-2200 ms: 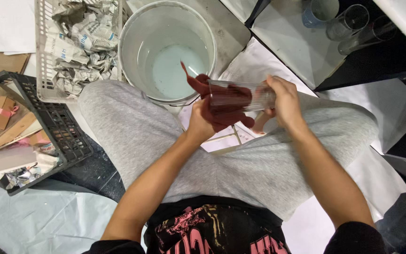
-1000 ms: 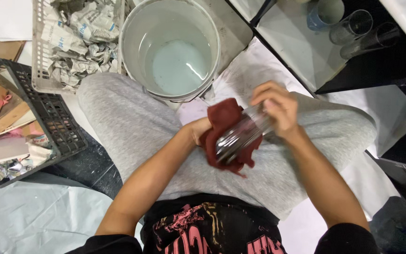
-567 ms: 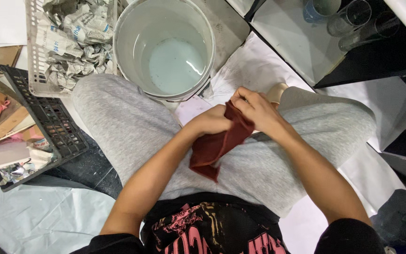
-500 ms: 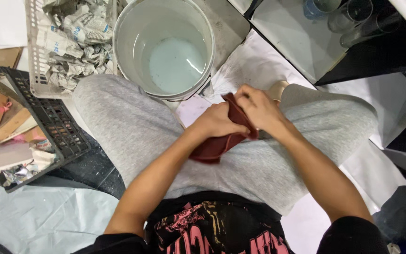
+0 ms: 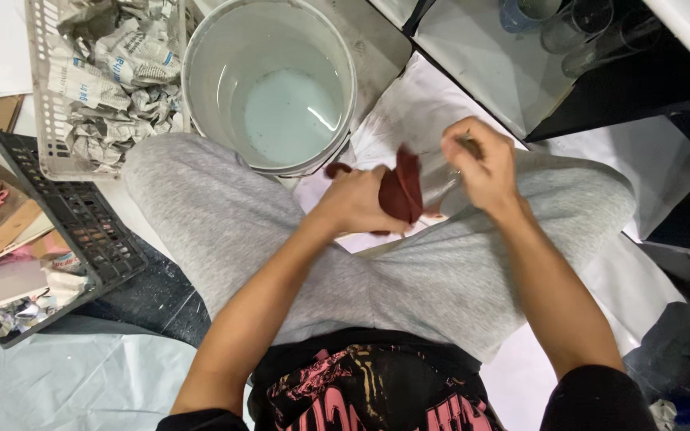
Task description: The person sits cross-legged on the floor and wipes various ceramic and glass items with a red cloth. They handle a white mug, a blue mug, clear glasses, and small plates one at a time, wiping each item and placing it on a nearby shelf.
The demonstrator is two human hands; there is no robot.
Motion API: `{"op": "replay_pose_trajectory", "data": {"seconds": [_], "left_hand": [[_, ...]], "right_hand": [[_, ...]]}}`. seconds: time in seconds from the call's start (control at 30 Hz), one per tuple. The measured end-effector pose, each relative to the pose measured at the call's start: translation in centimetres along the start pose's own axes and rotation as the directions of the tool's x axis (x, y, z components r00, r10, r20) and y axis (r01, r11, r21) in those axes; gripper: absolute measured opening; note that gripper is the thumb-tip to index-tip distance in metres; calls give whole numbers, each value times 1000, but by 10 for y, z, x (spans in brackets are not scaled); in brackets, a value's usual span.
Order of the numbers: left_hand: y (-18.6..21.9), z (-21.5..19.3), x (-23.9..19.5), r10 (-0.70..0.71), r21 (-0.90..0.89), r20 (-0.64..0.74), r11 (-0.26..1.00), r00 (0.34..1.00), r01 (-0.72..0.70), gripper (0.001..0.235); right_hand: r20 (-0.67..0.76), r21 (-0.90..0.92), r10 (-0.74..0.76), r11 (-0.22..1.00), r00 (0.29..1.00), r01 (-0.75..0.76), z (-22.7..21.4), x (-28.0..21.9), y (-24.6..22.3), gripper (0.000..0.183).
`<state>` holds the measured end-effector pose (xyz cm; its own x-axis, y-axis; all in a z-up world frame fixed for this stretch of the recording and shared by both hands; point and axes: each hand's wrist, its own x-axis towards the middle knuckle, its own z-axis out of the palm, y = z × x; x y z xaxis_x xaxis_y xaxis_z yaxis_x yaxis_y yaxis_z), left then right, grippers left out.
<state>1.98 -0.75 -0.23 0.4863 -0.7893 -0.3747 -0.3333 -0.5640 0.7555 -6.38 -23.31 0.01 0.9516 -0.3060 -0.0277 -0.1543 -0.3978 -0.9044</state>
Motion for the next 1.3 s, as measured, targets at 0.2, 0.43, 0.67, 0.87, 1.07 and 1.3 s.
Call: {"op": "replay_pose_trajectory", "data": {"seconds": [0.2,0.43,0.67,0.87,1.07,1.3], "left_hand": [[-14,5,4,338,-880,351,438,873,185,57],[-12,12,-24,22,-825,550,-138,835,548,48],[-19,0,7,379,-889,283,-242,881,389,59],[-39,-8,26,2,-903,-162,-404,987,-147,54],[-52,-14,17,-222,-739,-433,-469,874,-485,57],[-33,29,32,-439,-809,-491,-91,752,-581,44]], "right_hand": [[98,409,-250,893,963,190,22,-6,-2,19],[62,442,-378,840,924,314,50,-19,9,22],[-227,316,-291,881,929,353,20,-5,23,21],[-188,-6,-398,915,898,404,25,-1,29,16],[247,-112,-355,913,901,391,62,-14,14,71],[251,-3,-221,973,942,229,90,-17,0,61]]}}
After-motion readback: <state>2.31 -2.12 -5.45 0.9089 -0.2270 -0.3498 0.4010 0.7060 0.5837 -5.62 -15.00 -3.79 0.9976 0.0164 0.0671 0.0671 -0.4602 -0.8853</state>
